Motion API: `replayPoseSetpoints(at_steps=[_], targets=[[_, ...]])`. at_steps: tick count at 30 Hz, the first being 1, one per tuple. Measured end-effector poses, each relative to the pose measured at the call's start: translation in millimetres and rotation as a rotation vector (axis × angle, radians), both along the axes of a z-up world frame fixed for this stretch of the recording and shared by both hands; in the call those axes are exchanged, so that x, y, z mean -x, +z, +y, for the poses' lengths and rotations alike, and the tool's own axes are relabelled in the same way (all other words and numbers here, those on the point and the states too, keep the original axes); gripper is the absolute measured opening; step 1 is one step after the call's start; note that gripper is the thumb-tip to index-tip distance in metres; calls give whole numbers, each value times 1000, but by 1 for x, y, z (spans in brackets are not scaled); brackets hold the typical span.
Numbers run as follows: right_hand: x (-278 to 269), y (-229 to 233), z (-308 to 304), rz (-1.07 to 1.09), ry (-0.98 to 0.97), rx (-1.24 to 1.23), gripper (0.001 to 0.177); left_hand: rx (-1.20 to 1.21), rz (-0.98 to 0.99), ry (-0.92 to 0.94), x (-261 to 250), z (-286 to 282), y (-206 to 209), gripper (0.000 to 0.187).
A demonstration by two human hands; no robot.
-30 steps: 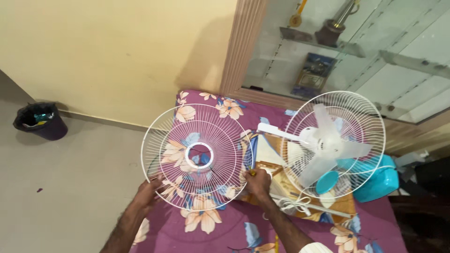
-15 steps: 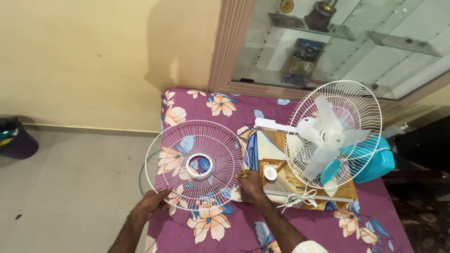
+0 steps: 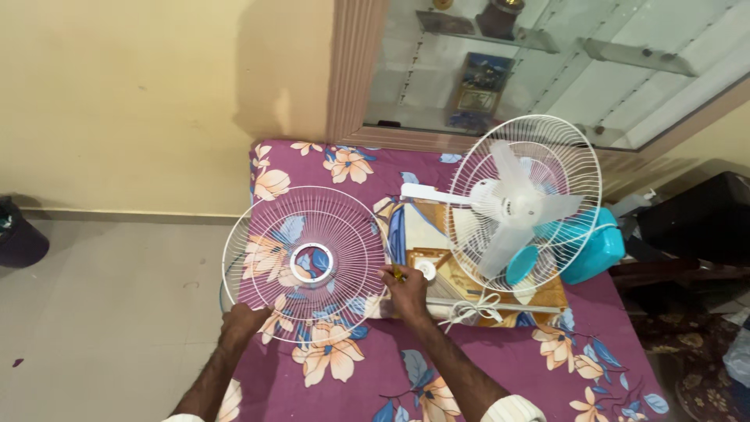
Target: The person disassembles a small electric fan on a table. They remove the front grille, unscrew the central hub nut, and detach the fan blades from the motor shaft. The components are placed on the table.
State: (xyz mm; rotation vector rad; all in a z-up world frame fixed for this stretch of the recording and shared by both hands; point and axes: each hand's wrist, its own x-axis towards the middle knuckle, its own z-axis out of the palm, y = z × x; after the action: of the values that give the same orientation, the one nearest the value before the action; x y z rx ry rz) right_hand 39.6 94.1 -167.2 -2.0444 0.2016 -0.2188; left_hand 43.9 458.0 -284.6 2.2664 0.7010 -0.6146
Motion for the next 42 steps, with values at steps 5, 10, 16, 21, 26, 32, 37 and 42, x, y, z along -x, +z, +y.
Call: replayPoseSetpoints(at_steps=[5, 10, 16, 21, 26, 32, 37, 42], targets=[[19, 18, -54, 82, -78, -36, 24, -99, -133, 73, 26, -60, 58, 73], [42, 33, -125, 49, -124, -137, 25, 29, -401, -3, 39, -136, 81, 61], [66, 49, -217, 2, -181, -175, 24, 298, -546, -69, 42, -247, 102, 39], [91, 67, -283, -26, -139, -235, 23, 527, -472, -136, 54, -332, 126, 35], [117, 83, -343, 7, -96, -246, 22, 603, -462, -205, 63, -398, 128, 30], [144, 93, -391, 19, -60, -242, 21, 683, -379, -333, 70, -456, 128, 28], [160, 97, -405, 123, -25, -116, 22, 586, -319, -601, 71, -486, 127, 24], [164, 81, -403, -9, 39, -56, 20, 587, -266, -737, 78, -516, 109, 19]])
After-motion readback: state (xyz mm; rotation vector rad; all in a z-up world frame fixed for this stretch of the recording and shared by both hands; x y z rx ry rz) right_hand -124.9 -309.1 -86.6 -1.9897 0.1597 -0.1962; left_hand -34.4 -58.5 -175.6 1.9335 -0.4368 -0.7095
